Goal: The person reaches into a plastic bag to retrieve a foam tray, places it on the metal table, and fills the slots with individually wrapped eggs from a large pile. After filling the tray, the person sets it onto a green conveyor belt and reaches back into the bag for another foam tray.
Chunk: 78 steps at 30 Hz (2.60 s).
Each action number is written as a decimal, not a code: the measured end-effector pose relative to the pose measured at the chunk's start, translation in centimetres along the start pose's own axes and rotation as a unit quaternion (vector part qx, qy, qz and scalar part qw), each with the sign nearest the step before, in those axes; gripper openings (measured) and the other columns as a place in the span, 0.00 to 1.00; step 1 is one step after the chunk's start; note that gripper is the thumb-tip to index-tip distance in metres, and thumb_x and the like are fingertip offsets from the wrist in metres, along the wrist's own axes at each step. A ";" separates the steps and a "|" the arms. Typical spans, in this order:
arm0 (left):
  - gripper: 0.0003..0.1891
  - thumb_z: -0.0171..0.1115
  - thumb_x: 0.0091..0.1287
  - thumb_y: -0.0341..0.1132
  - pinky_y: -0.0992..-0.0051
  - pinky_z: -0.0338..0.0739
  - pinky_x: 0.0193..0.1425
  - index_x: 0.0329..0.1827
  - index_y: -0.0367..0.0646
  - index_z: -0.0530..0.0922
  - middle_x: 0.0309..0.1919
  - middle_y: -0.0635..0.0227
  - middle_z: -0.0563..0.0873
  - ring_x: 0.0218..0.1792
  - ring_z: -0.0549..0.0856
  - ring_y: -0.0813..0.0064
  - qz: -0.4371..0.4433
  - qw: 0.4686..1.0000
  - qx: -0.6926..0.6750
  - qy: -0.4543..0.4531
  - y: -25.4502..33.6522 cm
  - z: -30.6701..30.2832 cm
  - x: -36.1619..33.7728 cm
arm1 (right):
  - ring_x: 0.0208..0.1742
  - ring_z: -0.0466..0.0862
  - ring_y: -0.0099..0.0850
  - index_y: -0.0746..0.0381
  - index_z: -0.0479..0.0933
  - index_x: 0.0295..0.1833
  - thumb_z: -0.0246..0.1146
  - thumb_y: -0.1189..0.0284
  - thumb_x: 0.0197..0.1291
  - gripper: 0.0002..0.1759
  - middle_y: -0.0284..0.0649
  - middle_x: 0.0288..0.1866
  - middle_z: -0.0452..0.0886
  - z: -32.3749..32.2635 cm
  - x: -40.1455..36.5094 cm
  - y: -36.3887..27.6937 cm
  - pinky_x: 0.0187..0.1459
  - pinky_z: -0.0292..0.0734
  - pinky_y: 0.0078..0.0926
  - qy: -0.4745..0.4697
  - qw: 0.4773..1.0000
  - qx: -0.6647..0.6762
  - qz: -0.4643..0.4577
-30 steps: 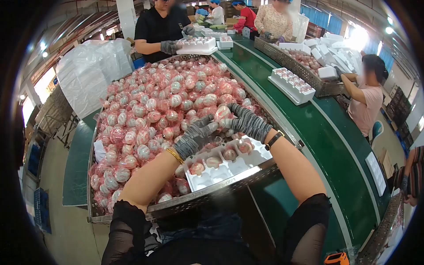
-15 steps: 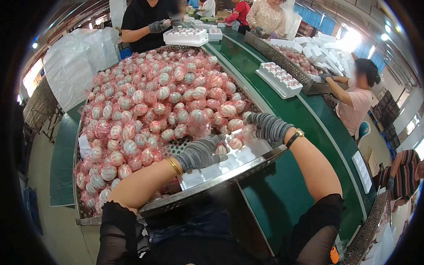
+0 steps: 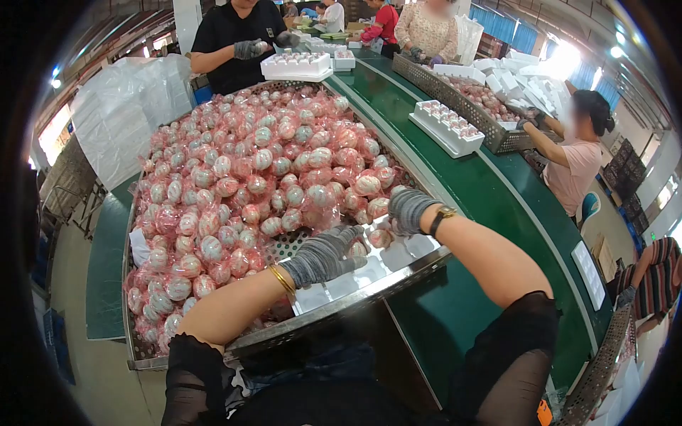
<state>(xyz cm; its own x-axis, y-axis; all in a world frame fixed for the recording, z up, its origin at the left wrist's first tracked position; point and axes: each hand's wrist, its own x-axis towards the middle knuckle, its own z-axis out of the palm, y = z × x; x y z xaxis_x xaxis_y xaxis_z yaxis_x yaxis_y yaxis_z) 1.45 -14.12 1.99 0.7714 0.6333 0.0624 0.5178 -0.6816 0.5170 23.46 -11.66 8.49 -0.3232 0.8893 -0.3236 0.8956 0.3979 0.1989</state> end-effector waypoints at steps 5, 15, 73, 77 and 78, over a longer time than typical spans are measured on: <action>0.30 0.59 0.60 0.52 0.59 0.71 0.55 0.60 0.43 0.68 0.52 0.47 0.75 0.53 0.76 0.49 0.043 0.997 -0.013 0.055 -1.1 1.4 0.4 | 0.39 0.79 0.33 0.61 0.72 0.44 0.61 0.65 0.57 0.14 0.40 0.37 0.77 2.2 -1.6 4.1 0.42 0.79 0.34 0.024 0.942 0.326 -0.070; 0.29 0.60 0.60 0.52 0.59 0.73 0.52 0.56 0.40 0.70 0.43 0.51 0.80 0.47 0.79 0.52 0.055 0.997 -0.030 0.046 0.1 -0.1 0.2 | 0.32 0.84 0.42 0.64 0.78 0.34 0.66 0.68 0.49 0.11 0.47 0.28 0.82 1.9 -1.0 3.7 0.35 0.78 0.36 0.024 0.979 0.194 -0.056; 0.28 0.61 0.62 0.48 0.65 0.75 0.53 0.61 0.41 0.67 0.46 0.54 0.79 0.48 0.80 0.59 -0.029 0.989 -0.138 0.048 1.4 -0.9 -0.4 | 0.55 0.77 0.51 0.65 0.69 0.61 0.73 0.54 0.41 0.42 0.57 0.54 0.75 -1.1 6.0 1.1 0.56 0.73 0.40 0.042 0.988 0.146 0.027; 0.29 0.58 0.66 0.29 0.71 0.76 0.53 0.69 0.48 0.60 0.55 0.59 0.74 0.52 0.77 0.68 -0.082 0.840 -0.503 0.187 -7.0 2.0 3.0 | 0.55 0.77 0.47 0.68 0.73 0.51 0.75 0.58 0.38 0.36 0.55 0.48 0.78 -1.6 6.4 1.8 0.56 0.71 0.39 0.184 0.944 0.266 -0.067; 0.26 0.60 0.63 0.29 0.68 0.73 0.57 0.65 0.46 0.64 0.56 0.56 0.72 0.55 0.74 0.61 0.034 0.936 -0.238 0.257 -8.1 0.9 2.6 | 0.55 0.76 0.46 0.68 0.73 0.51 0.75 0.58 0.38 0.36 0.54 0.50 0.77 -0.5 7.7 1.5 0.57 0.70 0.38 0.274 0.893 0.326 -0.147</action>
<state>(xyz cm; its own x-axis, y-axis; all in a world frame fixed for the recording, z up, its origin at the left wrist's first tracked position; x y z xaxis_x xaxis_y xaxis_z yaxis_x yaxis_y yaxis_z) -0.40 -7.28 -2.78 0.4541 0.7703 0.4477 0.1569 -0.5638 0.8109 22.16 -4.09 6.78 -0.5158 0.8155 0.2626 0.6770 0.5758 -0.4584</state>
